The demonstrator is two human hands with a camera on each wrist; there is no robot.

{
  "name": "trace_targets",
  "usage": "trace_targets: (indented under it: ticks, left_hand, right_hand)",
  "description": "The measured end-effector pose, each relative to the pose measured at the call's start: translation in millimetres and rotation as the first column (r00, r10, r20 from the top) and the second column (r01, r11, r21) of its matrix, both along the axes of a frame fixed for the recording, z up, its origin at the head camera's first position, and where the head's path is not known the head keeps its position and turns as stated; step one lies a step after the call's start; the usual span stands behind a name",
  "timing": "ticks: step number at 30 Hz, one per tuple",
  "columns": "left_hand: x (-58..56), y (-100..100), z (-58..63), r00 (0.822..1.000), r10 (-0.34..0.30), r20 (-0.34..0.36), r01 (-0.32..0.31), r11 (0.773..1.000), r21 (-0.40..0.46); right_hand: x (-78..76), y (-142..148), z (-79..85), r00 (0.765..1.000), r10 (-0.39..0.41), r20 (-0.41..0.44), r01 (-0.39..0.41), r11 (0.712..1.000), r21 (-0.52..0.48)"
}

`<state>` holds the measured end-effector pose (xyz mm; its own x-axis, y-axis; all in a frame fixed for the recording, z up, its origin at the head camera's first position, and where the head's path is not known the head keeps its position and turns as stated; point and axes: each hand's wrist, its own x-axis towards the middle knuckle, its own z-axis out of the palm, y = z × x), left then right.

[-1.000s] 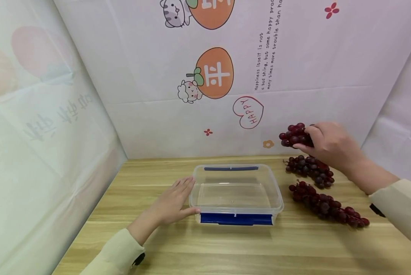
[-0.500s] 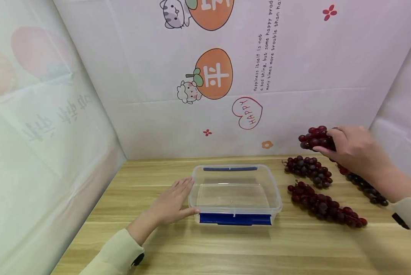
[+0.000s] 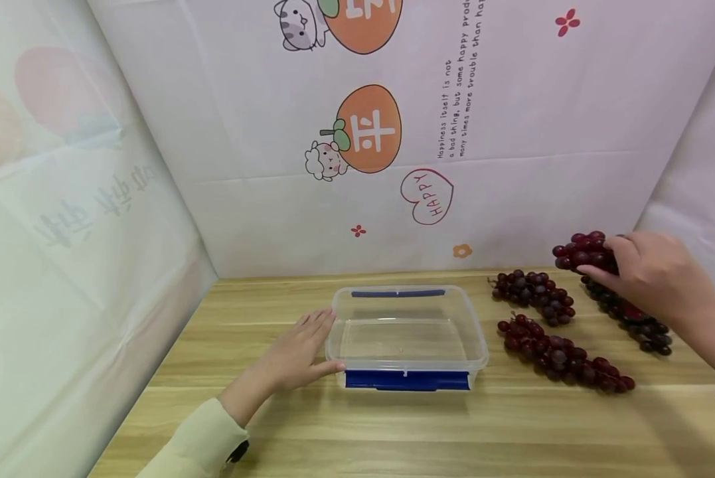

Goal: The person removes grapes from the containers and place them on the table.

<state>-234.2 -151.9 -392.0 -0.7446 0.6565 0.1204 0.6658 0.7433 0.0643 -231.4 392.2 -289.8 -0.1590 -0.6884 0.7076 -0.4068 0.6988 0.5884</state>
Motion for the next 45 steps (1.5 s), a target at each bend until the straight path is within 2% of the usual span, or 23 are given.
trace_targets:
  ticks: [8, 15, 23, 27, 45]
  left_hand:
    - [-0.5, 0, -0.2, 1.000, 0.005, -0.004, -0.005, 1.000, -0.007]
    - [-1.7, 0, -1.0, 1.000, -0.003, -0.012, 0.003, 1.000, -0.003]
    - [-0.6, -1, 0.3, 1.000, -0.013, -0.008, 0.013, 1.000, 0.005]
    - [0.0, -1, 0.8, 1.000, -0.016, -0.012, 0.016, 1.000, 0.006]
    - [0.1, -1, 0.3, 1.000, -0.016, -0.004, 0.016, 1.000, 0.020]
  right_hand:
    - [5.6, 21, -11.7, 1.000, -0.017, 0.004, 0.017, 1.000, -0.009]
    - [12.4, 38, -28.2, 0.999, -0.041, 0.030, 0.042, 0.999, -0.012]
    - [20.5, 62, -49.5, 0.986, -0.140, 0.086, 0.141, 0.990, -0.005]
    - [23.9, 73, -60.7, 0.985, -0.149, 0.082, 0.150, 0.989, 0.001]
    - [46.3, 85, -91.6, 0.975, -0.197, 0.102, 0.195, 0.980, 0.029]
